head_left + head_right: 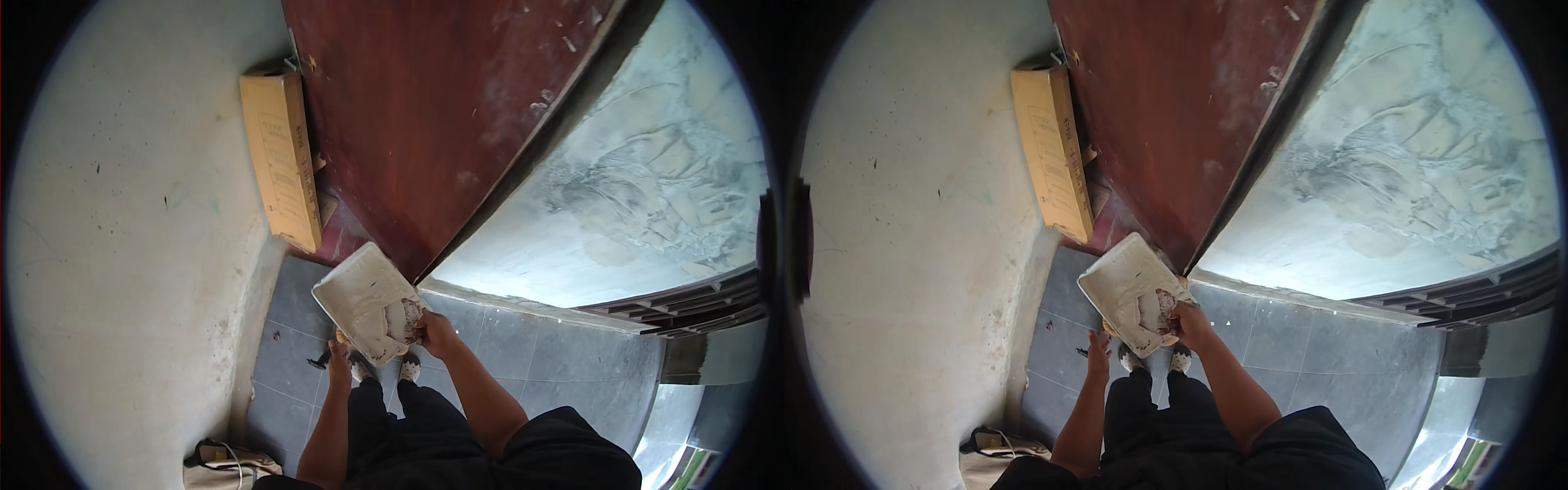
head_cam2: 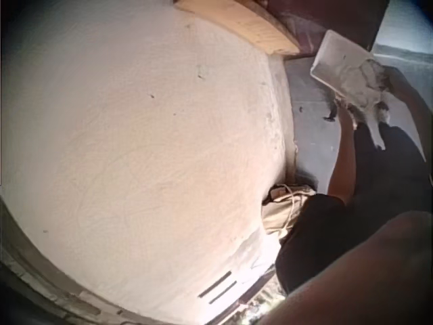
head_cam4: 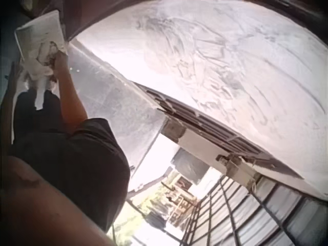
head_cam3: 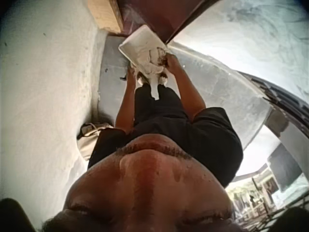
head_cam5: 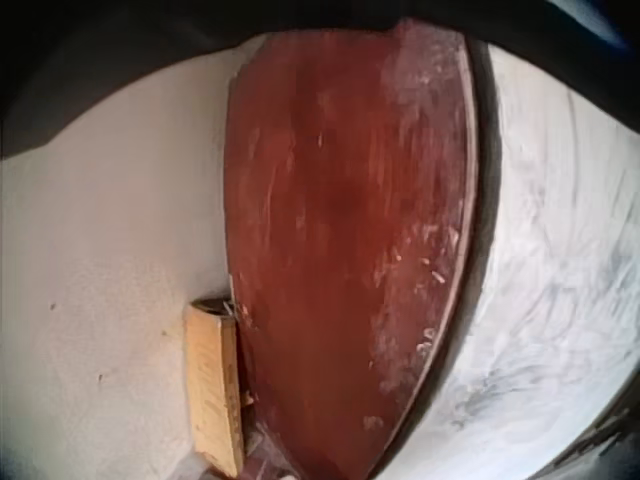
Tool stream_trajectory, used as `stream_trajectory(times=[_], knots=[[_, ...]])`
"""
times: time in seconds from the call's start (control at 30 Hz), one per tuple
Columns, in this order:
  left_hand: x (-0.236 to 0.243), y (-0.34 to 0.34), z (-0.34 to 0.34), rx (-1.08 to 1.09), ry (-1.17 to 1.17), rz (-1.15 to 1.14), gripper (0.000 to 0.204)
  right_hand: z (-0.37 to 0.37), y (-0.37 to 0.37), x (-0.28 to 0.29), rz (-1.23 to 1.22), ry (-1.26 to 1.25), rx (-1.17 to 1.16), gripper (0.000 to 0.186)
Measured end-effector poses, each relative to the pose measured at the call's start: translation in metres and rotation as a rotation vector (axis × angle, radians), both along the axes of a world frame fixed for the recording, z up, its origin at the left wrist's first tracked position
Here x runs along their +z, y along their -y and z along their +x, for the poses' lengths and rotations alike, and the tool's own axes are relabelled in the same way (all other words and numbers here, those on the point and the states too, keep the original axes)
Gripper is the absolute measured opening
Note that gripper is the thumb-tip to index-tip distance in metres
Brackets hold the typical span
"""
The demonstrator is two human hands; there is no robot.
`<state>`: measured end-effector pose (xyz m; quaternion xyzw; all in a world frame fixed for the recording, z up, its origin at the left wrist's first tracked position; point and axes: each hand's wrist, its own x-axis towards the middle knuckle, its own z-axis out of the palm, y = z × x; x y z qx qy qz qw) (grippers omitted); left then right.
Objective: The person scoops plaster from a tray with a scraper and applies it across the wall surface.
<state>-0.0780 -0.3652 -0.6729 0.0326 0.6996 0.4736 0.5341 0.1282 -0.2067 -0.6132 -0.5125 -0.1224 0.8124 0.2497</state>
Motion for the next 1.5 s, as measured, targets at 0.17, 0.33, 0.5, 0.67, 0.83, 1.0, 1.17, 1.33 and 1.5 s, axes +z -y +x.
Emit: stream_trajectory(times=[0.17, 0.33, 0.5, 0.67, 0.83, 1.0, 1.17, 1.33, 1.5], knots=[[0.03, -0.043, 0.003, -0.13, -0.063, 0.231, 0.093, 0.048, -0.015, 0.1, 0.238, -0.128, -0.207, 0.033], [0.114, -0.139, -0.009, -0.509, -0.415, 0.452, 0.083, 0.097, -0.019, 0.163, 0.546, -0.236, -0.417, 0.03], [0.311, -0.218, 0.026, -0.674, -0.84, 0.942, 0.056, 0.098, -0.012, 0.256, 0.7, -0.237, -0.721, 0.027], [0.433, -0.268, 0.036, -0.791, -1.233, 1.433, 0.04, 0.089, -0.01, 0.296, 0.824, -0.304, -0.862, 0.024], [0.522, -0.308, 0.056, -0.748, -1.826, 1.813, 0.054, 0.076, -0.005, 0.332, 0.847, -0.178, -1.008, 0.027], [0.561, -0.336, 0.079, -0.703, -1.988, 1.916, 0.074, 0.079, -0.019, 0.34, 0.803, -0.087, -1.133, 0.034], [0.551, -0.369, 0.086, -0.661, -2.005, 1.925, 0.084, 0.082, -0.036, 0.342, 0.952, 0.056, -1.153, 0.038], [0.537, -0.395, 0.096, -0.594, -1.958, 1.968, 0.085, 0.074, -0.057, 0.351, 1.131, 0.635, -1.037, 0.038], [0.535, -0.407, 0.093, -0.431, -1.996, 2.008, 0.086, 0.05, -0.065, 0.376, 1.173, 1.35, -1.058, 0.039]])
